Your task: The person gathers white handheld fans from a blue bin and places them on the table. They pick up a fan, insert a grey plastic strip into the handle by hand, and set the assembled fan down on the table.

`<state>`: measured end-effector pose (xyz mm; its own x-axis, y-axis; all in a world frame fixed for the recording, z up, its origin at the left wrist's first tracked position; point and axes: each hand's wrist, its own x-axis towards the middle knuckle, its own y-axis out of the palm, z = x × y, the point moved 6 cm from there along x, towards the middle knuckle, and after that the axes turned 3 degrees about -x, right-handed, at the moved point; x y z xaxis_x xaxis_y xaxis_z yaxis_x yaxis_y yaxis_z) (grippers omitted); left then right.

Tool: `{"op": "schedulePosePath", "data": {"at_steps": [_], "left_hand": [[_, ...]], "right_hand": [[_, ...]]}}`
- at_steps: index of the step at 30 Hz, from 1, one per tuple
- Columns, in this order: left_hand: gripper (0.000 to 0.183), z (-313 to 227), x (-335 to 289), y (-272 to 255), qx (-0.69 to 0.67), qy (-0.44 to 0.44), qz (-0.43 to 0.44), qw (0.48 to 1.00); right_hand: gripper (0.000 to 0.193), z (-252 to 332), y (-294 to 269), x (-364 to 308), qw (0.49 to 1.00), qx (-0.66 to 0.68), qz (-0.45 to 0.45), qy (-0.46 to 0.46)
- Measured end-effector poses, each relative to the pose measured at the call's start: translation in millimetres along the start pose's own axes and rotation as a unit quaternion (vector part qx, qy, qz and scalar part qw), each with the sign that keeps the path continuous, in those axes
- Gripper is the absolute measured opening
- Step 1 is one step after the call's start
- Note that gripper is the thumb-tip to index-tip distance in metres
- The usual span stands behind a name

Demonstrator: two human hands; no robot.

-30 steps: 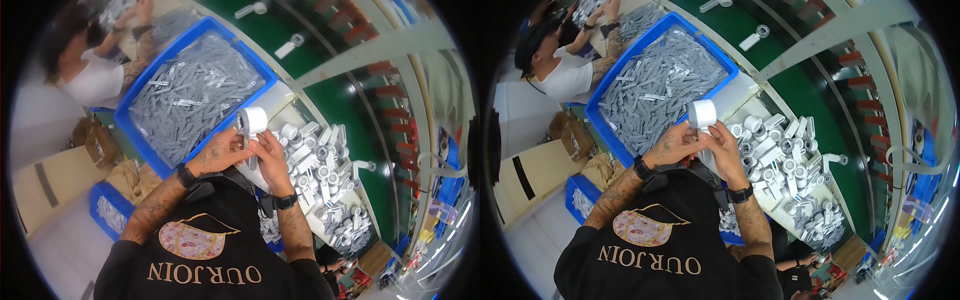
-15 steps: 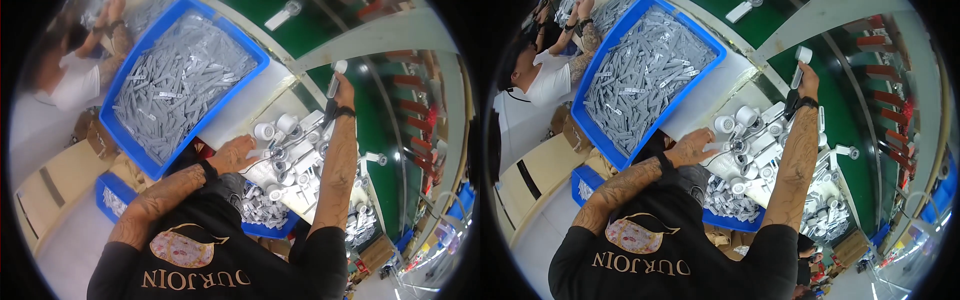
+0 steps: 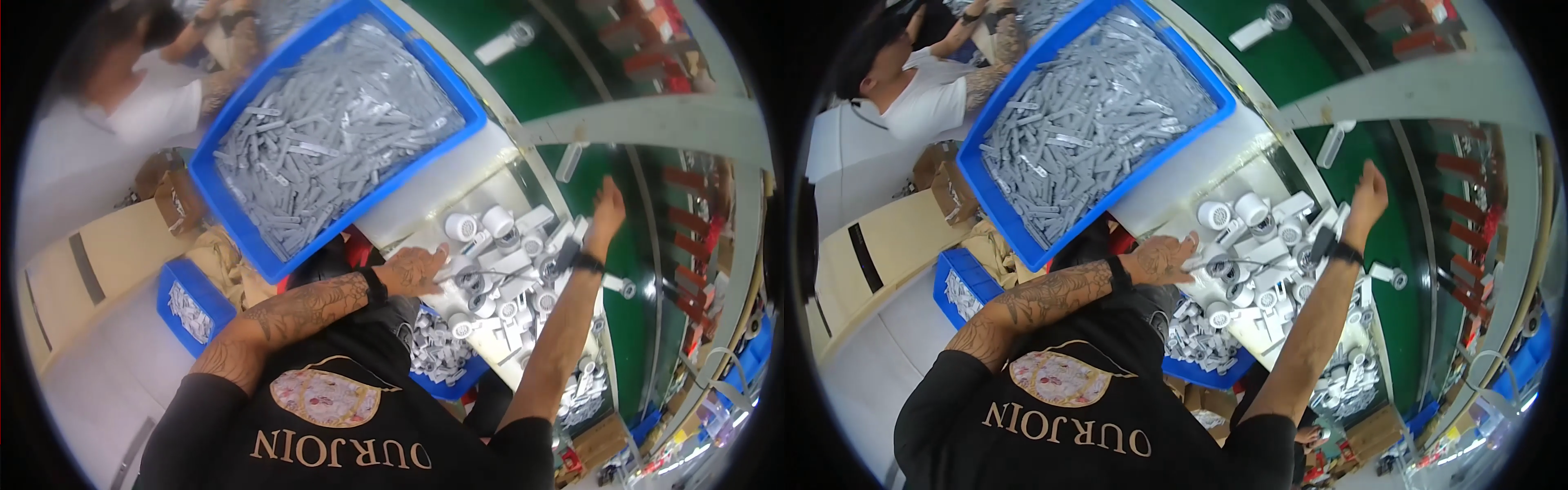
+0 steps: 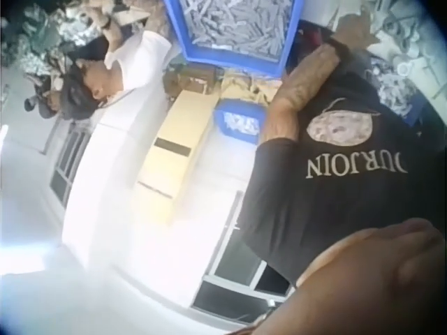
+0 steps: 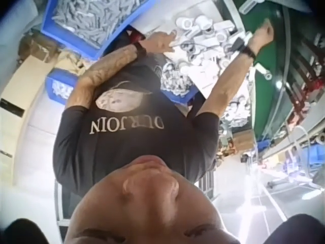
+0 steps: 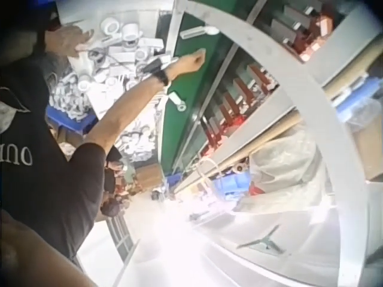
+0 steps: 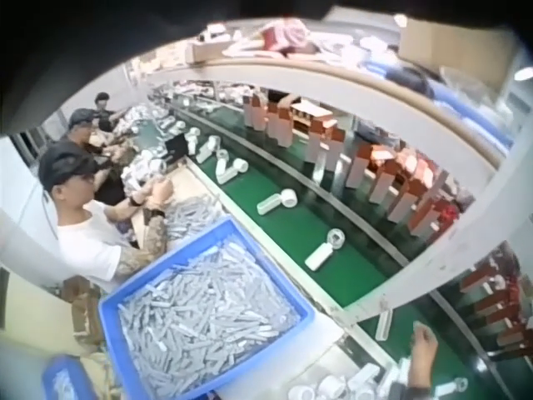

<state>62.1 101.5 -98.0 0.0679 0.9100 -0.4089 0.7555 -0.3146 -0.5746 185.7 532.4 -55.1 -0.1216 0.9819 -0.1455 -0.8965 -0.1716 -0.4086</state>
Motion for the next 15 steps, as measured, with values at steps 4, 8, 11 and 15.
{"op": "schedulePosePath", "data": {"at_steps": [4,8,11,15], "left_hand": [[0.111,-12,-60,-68,-0.139,-0.147,0.104,0.974],[0.082,37,-143,-91,-0.186,-0.129,-0.127,0.966],[0.052,53,-193,-136,-0.32,-0.188,-0.225,0.901],[0.046,49,-228,-165,-0.625,-0.128,-0.273,0.72]], "right_hand": [[0.016,73,25,-113,0.974,-0.085,0.014,-0.211],[0.01,136,181,-248,0.868,-0.087,0.335,-0.357],[0.015,128,280,-282,0.742,-0.169,0.356,-0.542],[0.013,95,348,-270,0.685,-0.304,0.349,-0.562]]}}
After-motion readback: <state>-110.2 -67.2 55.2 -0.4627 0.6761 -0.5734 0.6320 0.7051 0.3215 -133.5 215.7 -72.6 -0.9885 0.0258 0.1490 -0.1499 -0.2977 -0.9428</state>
